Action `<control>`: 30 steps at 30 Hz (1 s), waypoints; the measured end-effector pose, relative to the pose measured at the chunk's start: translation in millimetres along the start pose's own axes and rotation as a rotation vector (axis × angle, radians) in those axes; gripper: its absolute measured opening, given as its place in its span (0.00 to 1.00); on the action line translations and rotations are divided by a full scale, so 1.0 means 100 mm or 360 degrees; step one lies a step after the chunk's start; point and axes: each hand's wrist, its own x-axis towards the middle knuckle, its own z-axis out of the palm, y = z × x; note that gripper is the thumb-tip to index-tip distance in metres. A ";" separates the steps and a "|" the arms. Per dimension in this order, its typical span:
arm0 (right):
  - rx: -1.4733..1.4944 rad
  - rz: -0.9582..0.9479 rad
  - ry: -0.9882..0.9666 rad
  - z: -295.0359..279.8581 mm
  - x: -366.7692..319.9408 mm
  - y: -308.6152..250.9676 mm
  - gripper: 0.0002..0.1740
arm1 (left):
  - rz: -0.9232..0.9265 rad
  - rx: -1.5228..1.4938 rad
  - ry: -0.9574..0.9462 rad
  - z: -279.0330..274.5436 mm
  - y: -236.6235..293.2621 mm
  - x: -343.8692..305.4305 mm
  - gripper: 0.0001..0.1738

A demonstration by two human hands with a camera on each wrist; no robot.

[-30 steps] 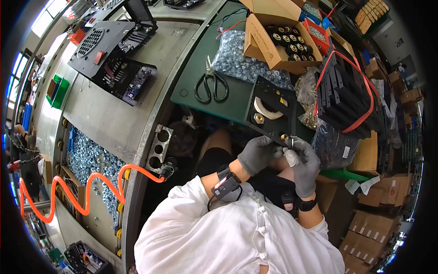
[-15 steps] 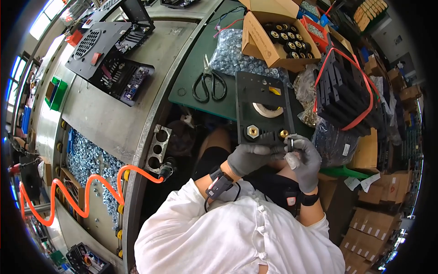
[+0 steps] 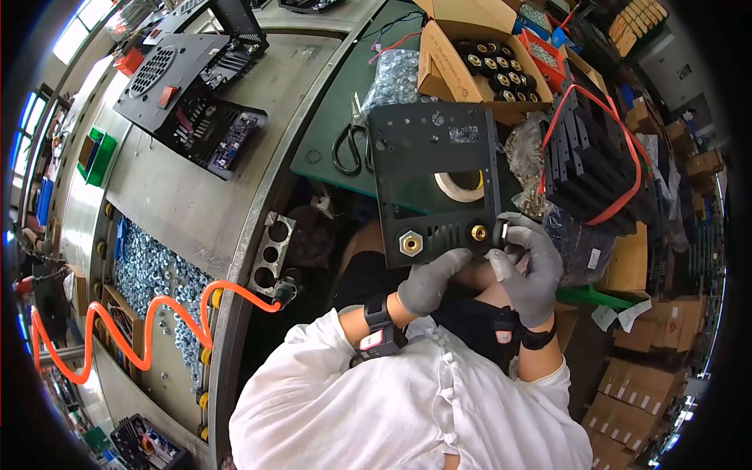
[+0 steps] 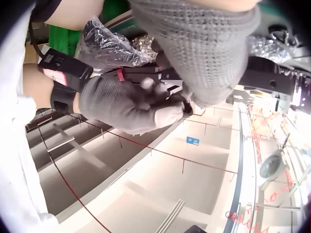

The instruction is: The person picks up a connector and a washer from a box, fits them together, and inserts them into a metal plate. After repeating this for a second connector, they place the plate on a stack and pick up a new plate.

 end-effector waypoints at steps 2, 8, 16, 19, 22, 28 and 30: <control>-0.0538 -0.0381 -0.0097 0.05 0.13 -0.04 0.16 | 0.0221 0.0583 -0.0124 -0.06 0.02 0.00 0.15; -0.0770 -0.0587 -0.0088 0.07 0.31 -0.22 0.12 | 0.0128 0.0390 -0.0072 -0.01 0.25 0.12 0.17; -0.1046 -0.0724 -0.0166 0.01 0.40 -0.34 0.11 | -0.0247 -0.0056 0.0101 0.06 0.31 0.20 0.16; -0.1085 -0.0771 -0.0109 0.01 0.45 -0.41 0.12 | 0.0658 0.0848 0.0013 0.07 0.34 0.25 0.13; -0.1063 -0.0821 -0.0100 -0.02 0.46 -0.42 0.13 | 0.0159 0.0192 0.0019 0.14 0.48 0.25 0.13; -0.0964 -0.0758 -0.0030 -0.09 0.42 -0.37 0.15 | 0.0166 0.0099 -0.0046 0.17 0.44 0.21 0.14; -0.1065 -0.0723 -0.0076 -0.11 0.42 -0.46 0.16 | -0.0211 -0.0315 0.0052 0.22 0.54 0.24 0.15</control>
